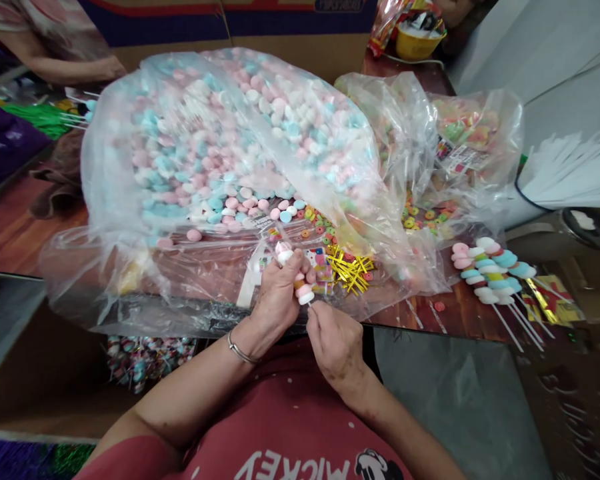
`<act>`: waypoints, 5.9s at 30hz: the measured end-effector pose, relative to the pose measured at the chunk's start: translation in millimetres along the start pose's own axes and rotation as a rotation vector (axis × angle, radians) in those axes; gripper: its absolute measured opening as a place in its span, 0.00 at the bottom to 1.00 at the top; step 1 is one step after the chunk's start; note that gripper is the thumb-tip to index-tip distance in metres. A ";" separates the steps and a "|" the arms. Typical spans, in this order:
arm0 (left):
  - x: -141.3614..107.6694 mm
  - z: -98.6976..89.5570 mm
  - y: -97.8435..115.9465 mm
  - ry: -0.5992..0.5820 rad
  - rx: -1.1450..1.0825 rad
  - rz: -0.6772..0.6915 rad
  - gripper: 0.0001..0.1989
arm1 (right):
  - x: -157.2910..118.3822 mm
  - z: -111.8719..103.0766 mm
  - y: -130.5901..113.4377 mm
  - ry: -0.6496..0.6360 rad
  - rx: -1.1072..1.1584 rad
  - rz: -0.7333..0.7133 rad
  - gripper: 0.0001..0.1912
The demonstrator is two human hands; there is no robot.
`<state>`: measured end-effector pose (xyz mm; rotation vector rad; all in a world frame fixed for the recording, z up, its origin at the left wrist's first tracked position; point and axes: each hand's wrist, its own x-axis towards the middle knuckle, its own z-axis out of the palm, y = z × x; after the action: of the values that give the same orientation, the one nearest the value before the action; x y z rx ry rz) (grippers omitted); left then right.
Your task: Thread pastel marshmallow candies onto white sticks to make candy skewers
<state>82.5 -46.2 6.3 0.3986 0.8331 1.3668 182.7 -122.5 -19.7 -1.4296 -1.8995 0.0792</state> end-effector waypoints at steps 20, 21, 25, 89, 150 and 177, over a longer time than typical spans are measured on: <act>20.9 -8.4 22.9 0.175 -0.033 0.052 0.17 | -2.2 -2.0 -1.9 -0.005 -0.139 -0.188 0.10; 19.5 -8.1 20.3 0.170 -0.016 0.058 0.17 | -2.5 -2.2 -3.0 -0.005 -0.146 -0.207 0.09; 14.8 -8.6 14.4 0.086 0.009 0.065 0.18 | -2.4 -3.4 -3.3 0.003 -0.107 -0.163 0.09; 11.8 -8.3 13.1 0.023 -0.058 -0.043 0.22 | 8.4 -2.1 -6.9 -0.287 1.275 1.044 0.10; -28.6 -7.0 -6.6 -0.064 0.101 0.068 0.13 | 19.0 4.8 -17.1 0.099 0.064 -0.057 0.26; -28.7 -50.7 60.9 -1.114 1.223 -0.235 0.13 | 13.9 -28.1 3.5 -0.578 -0.071 -0.489 0.12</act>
<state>4.3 -72.4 23.1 1.7332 0.6060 0.1120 200.6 -119.8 6.1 -1.0062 -2.7030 0.2083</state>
